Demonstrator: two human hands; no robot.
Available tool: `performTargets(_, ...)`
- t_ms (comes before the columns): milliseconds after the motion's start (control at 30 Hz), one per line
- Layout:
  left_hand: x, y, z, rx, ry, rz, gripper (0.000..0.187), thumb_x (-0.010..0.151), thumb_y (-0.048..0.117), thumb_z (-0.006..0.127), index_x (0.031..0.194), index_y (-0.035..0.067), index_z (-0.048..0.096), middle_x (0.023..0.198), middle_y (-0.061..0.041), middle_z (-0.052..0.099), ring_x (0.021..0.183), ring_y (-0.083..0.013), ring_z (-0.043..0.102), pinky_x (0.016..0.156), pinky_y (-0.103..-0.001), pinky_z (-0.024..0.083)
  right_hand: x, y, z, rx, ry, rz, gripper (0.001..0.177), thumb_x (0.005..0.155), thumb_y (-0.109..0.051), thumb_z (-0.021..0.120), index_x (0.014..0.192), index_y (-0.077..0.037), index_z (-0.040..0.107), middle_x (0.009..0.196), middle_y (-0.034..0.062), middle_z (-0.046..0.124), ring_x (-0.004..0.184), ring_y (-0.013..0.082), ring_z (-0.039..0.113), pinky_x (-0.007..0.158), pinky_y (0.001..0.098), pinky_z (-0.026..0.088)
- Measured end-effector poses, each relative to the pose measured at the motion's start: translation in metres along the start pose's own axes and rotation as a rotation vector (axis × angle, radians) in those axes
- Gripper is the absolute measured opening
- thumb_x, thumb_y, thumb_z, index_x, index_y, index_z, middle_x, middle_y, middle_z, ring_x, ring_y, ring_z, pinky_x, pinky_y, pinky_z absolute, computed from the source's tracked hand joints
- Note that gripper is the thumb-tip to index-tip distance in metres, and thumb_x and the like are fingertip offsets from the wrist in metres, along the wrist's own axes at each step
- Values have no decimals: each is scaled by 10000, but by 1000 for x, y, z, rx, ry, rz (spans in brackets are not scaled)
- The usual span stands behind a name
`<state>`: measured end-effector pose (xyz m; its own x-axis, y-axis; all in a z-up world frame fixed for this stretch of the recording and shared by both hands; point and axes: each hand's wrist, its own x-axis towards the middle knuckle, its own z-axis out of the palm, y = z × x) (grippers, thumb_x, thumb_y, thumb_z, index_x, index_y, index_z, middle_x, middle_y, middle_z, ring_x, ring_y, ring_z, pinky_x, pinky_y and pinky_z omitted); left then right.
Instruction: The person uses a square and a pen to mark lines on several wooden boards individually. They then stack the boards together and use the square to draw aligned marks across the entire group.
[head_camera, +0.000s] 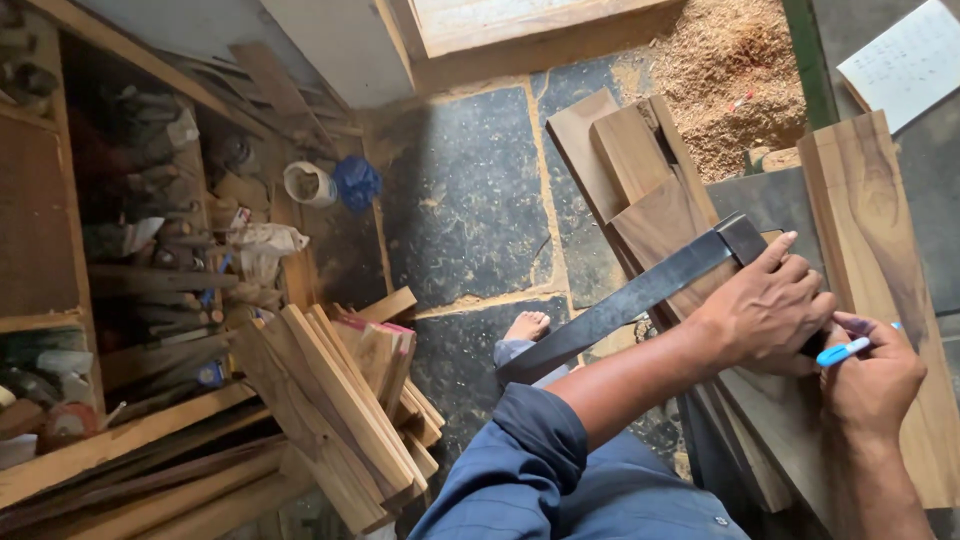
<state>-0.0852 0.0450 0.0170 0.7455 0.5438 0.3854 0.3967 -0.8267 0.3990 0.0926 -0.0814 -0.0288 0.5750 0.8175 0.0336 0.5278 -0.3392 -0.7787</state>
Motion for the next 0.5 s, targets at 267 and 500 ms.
performTargets(267, -3, -3, 0, -64, 58, -51, 605, 533, 623, 731, 799, 83, 666, 827, -83, 672, 933, -245, 642, 972, -406, 418, 4, 33, -6, -12, -48, -162, 145, 1146, -46, 706, 1175, 94, 685, 998, 24, 672, 900, 52, 614, 797, 185, 492)
performTargets(500, 0, -4, 17, -85, 109, -73, 486, 554, 529, 731, 757, 93, 655, 791, -71, 647, 887, -240, 622, 894, -370, 411, 9, 42, -11, 72, -84, -160, 158, 1140, -58, 700, 1135, 84, 631, 1006, 31, 676, 898, 57, 624, 792, 175, 496)
